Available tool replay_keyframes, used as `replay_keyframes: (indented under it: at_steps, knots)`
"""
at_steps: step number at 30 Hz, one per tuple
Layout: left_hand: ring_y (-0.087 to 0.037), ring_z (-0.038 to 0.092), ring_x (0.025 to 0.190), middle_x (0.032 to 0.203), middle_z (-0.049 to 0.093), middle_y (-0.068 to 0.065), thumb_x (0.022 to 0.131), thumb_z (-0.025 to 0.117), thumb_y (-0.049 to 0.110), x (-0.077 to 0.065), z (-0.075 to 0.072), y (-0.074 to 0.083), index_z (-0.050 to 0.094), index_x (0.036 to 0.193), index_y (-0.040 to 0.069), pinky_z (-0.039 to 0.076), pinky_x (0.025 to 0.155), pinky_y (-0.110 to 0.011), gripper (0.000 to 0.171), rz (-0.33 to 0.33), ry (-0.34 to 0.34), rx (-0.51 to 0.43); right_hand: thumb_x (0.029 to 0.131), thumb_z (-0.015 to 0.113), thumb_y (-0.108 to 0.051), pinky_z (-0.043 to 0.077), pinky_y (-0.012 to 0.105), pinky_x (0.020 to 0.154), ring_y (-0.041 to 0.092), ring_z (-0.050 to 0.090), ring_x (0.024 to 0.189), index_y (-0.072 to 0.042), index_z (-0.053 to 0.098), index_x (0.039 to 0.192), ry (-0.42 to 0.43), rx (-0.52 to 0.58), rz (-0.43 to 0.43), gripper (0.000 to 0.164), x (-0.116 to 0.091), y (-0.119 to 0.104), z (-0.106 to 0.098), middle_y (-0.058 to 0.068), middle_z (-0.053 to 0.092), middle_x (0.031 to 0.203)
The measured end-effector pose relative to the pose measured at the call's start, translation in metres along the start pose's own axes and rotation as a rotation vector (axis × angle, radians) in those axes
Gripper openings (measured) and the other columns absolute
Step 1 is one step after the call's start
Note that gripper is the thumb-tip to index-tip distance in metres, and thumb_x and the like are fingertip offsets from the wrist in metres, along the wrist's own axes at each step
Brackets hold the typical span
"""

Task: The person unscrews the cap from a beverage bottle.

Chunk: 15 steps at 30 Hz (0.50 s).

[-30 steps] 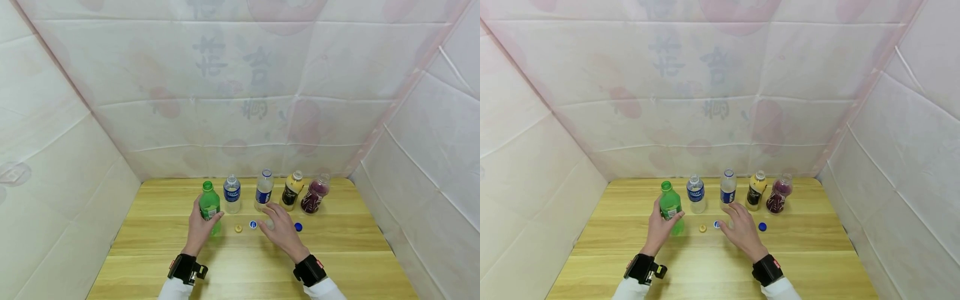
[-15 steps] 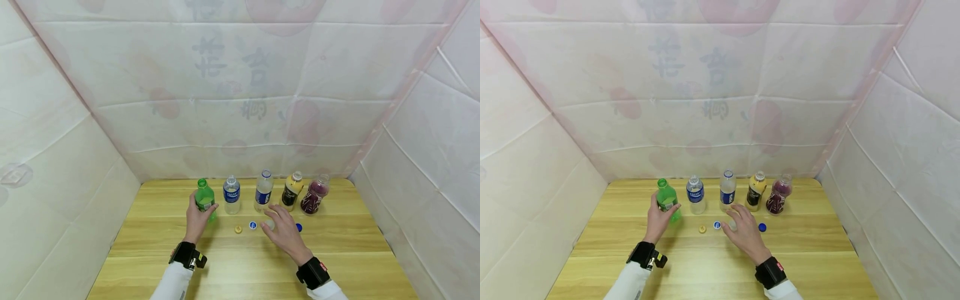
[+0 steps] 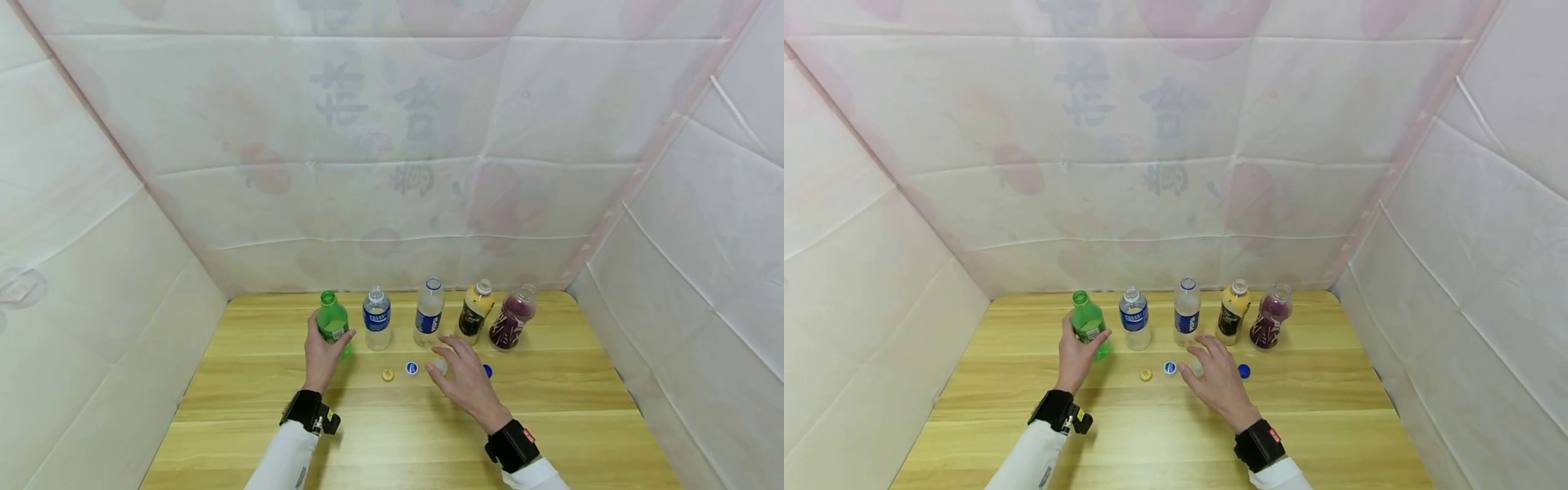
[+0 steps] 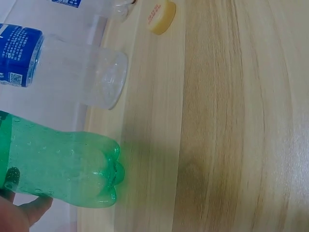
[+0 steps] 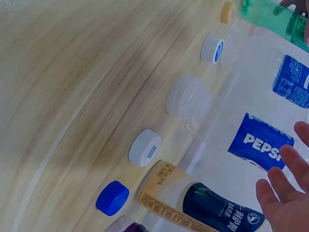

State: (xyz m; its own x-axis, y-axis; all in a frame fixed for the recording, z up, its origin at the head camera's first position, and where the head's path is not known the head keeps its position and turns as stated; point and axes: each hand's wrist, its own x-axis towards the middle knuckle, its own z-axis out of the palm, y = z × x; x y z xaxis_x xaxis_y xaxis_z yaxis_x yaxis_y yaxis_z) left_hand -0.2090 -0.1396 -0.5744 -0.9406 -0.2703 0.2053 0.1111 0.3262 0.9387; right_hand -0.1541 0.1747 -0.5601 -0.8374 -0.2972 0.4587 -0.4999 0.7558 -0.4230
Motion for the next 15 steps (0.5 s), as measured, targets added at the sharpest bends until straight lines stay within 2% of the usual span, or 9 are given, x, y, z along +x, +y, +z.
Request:
replay_keyframes:
  at_steps: [4, 8, 12, 15]
  knots:
    - [-0.045, 0.054, 0.127, 0.138, 0.054, -0.027, 0.085, 0.087, 0.019, 0.001, 0.001, -0.001, 0.029, 0.157, 0.008, 0.043, 0.108, -0.062, 0.094, -0.022, -0.007, 0.001, 0.095, 0.074, -0.036, 0.044, 0.061, 0.108, 0.041, 0.053, 0.132, -0.006, 0.074, 0.120, 0.006, -0.010, -0.009, 0.039, 0.000, 0.001, 0.000, 0.019, 0.061, 0.138]
    - [-0.048, 0.048, 0.133, 0.148, 0.046, -0.031, 0.084, 0.088, 0.022, 0.000, 0.000, -0.002, 0.013, 0.164, 0.010, 0.038, 0.112, -0.064, 0.111, -0.067, -0.032, 0.010, 0.095, 0.074, -0.036, 0.046, 0.060, 0.106, 0.040, 0.054, 0.130, -0.006, 0.074, 0.119, 0.022, -0.019, -0.023, 0.038, -0.001, 0.003, 0.000, 0.017, 0.062, 0.137]
    - [-0.048, 0.039, 0.142, 0.162, 0.029, -0.031, 0.082, 0.090, 0.027, -0.001, -0.004, -0.003, -0.002, 0.166, 0.011, 0.028, 0.119, -0.063, 0.126, -0.096, -0.087, 0.015, 0.095, 0.074, -0.035, 0.047, 0.060, 0.104, 0.040, 0.055, 0.129, -0.006, 0.072, 0.122, 0.033, -0.020, -0.005, 0.040, -0.002, 0.006, -0.002, 0.018, 0.062, 0.137]
    - [-0.047, 0.025, 0.151, 0.169, 0.013, -0.026, 0.084, 0.088, 0.032, -0.004, -0.011, -0.004, -0.007, 0.166, 0.012, 0.019, 0.122, -0.063, 0.127, -0.104, -0.144, 0.042, 0.094, 0.075, -0.034, 0.046, 0.063, 0.103, 0.043, 0.055, 0.130, -0.006, 0.068, 0.130, 0.054, -0.001, 0.027, 0.046, -0.005, 0.008, -0.006, 0.021, 0.058, 0.143]
